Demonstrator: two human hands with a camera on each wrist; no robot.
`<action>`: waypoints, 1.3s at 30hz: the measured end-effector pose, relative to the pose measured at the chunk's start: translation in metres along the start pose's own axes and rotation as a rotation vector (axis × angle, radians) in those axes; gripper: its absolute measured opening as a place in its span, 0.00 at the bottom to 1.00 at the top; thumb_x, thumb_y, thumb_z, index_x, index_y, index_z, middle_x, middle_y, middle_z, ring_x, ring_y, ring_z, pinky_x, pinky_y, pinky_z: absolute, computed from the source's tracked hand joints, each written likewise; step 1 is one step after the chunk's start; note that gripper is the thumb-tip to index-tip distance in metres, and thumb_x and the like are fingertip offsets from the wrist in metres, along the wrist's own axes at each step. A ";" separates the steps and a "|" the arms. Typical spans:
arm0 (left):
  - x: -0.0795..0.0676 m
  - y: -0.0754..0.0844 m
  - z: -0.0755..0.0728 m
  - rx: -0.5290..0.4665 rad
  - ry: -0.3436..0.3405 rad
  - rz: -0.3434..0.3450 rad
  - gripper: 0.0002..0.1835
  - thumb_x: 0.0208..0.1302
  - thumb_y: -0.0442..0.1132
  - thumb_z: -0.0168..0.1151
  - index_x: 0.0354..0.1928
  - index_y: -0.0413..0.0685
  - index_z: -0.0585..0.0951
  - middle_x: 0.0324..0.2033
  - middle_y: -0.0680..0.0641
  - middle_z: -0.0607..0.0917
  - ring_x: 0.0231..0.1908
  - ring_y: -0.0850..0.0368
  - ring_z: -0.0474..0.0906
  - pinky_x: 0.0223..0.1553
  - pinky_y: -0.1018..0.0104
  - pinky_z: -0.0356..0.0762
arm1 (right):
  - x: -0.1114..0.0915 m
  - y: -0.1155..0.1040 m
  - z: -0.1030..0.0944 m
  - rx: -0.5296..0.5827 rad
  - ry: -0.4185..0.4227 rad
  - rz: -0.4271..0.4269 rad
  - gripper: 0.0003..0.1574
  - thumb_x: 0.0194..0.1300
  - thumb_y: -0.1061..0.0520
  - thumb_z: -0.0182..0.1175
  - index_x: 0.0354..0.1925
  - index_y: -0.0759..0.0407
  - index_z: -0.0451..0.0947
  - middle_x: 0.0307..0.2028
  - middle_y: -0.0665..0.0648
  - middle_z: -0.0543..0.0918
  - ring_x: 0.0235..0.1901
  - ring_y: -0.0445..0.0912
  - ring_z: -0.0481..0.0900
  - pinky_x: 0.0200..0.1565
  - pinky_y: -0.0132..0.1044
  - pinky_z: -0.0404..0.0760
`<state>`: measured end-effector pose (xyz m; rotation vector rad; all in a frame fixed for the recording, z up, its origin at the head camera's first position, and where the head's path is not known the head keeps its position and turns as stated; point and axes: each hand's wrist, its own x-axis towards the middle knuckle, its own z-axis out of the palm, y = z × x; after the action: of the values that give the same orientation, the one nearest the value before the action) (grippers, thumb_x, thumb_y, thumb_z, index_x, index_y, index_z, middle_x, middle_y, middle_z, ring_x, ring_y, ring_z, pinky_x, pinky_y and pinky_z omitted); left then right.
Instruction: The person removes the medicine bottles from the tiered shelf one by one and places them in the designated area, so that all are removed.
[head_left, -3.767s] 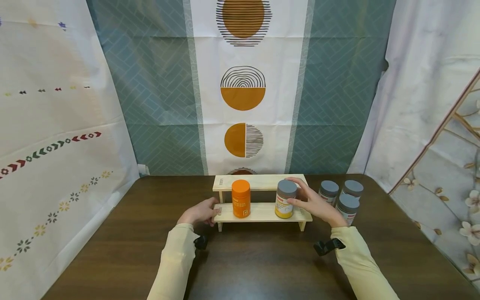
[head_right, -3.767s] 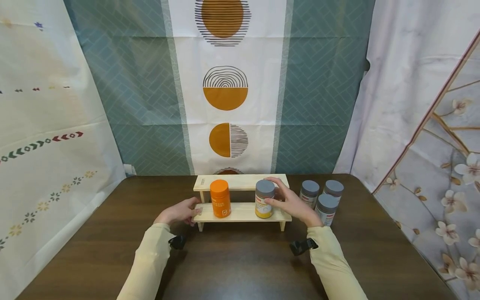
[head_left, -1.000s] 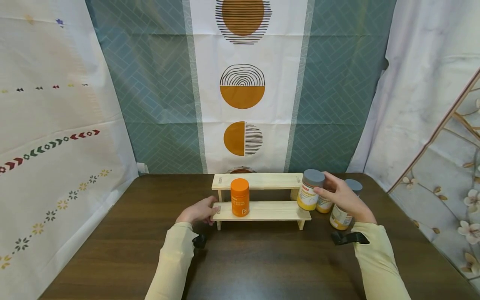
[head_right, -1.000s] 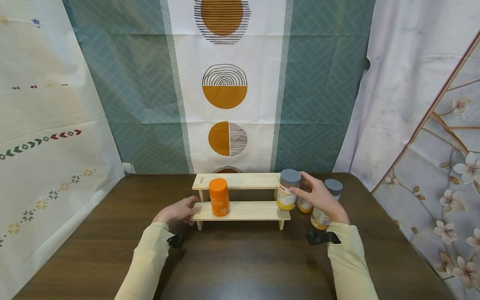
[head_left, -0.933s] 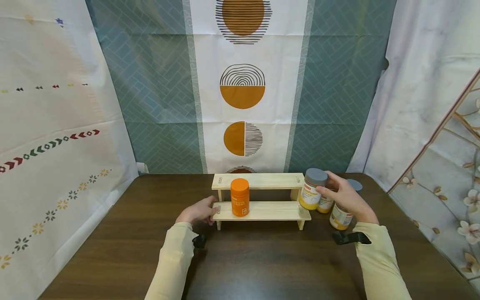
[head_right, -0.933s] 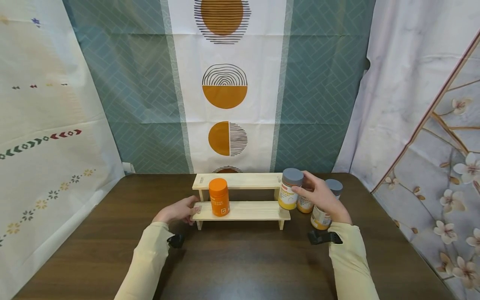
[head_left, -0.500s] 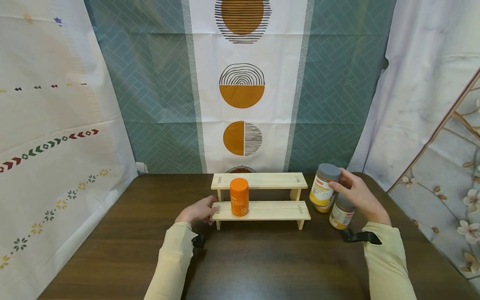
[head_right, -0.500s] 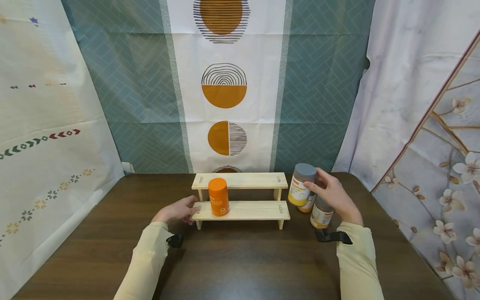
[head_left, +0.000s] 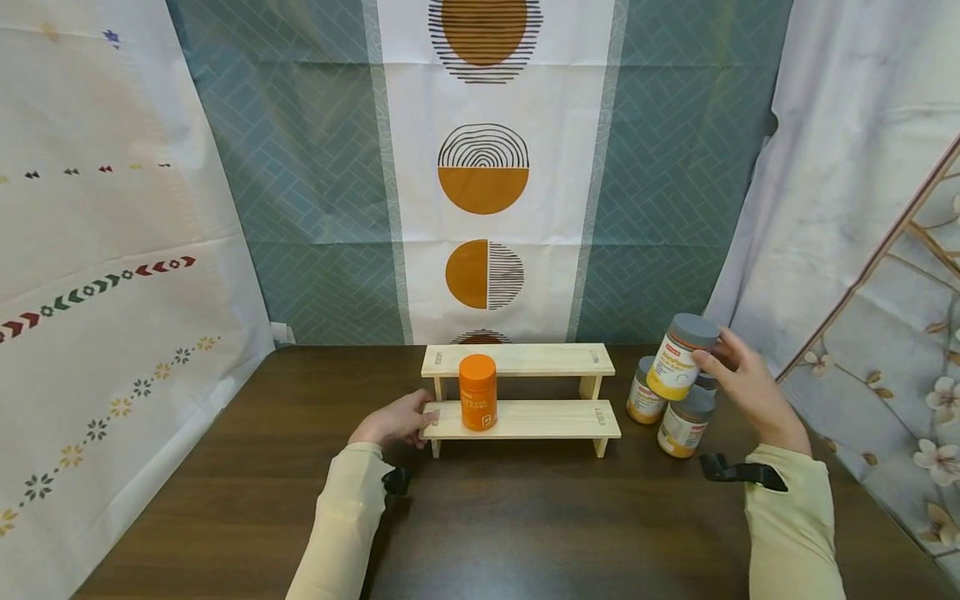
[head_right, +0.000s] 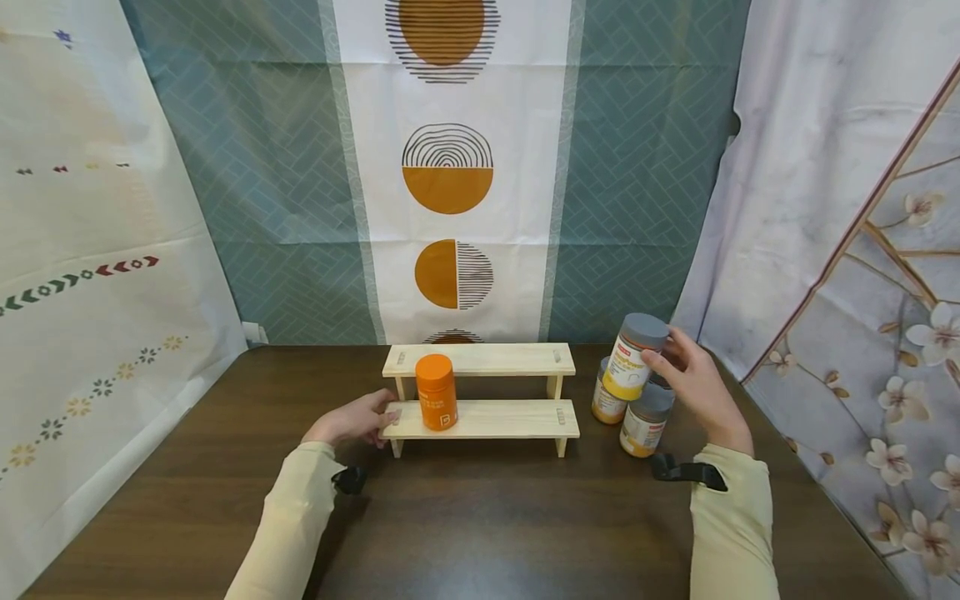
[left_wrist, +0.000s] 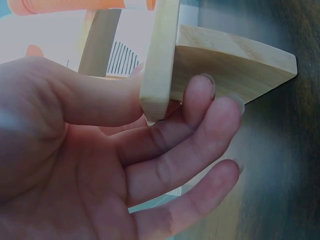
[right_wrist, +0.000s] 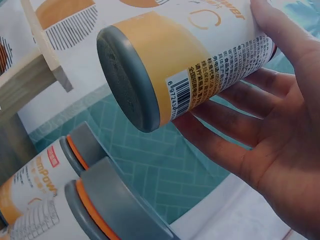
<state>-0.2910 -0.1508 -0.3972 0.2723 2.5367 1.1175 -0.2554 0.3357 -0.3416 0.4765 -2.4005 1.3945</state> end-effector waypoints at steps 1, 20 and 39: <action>0.000 0.000 0.000 -0.001 -0.001 0.001 0.19 0.73 0.37 0.51 0.60 0.36 0.66 0.24 0.44 0.77 0.24 0.53 0.81 0.31 0.60 0.78 | 0.000 0.001 -0.001 -0.005 0.006 -0.012 0.31 0.73 0.55 0.52 0.70 0.57 0.59 0.45 0.24 0.75 0.46 0.24 0.75 0.44 0.17 0.73; 0.002 0.000 -0.002 -0.010 -0.014 0.028 0.19 0.73 0.37 0.50 0.60 0.34 0.65 0.22 0.45 0.76 0.23 0.54 0.80 0.32 0.58 0.79 | -0.005 0.010 -0.016 0.050 0.081 -0.059 0.17 0.75 0.55 0.49 0.57 0.37 0.66 0.45 0.29 0.76 0.45 0.26 0.73 0.45 0.17 0.67; 0.001 -0.001 -0.002 -0.028 -0.022 0.015 0.19 0.73 0.38 0.50 0.61 0.35 0.65 0.22 0.45 0.76 0.23 0.54 0.80 0.32 0.57 0.79 | -0.022 0.032 -0.040 0.333 0.174 -0.096 0.21 0.72 0.66 0.49 0.55 0.44 0.72 0.44 0.35 0.81 0.43 0.26 0.76 0.44 0.15 0.70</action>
<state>-0.2925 -0.1524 -0.3966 0.2950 2.5019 1.1484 -0.2459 0.3884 -0.3573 0.5195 -1.9912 1.7227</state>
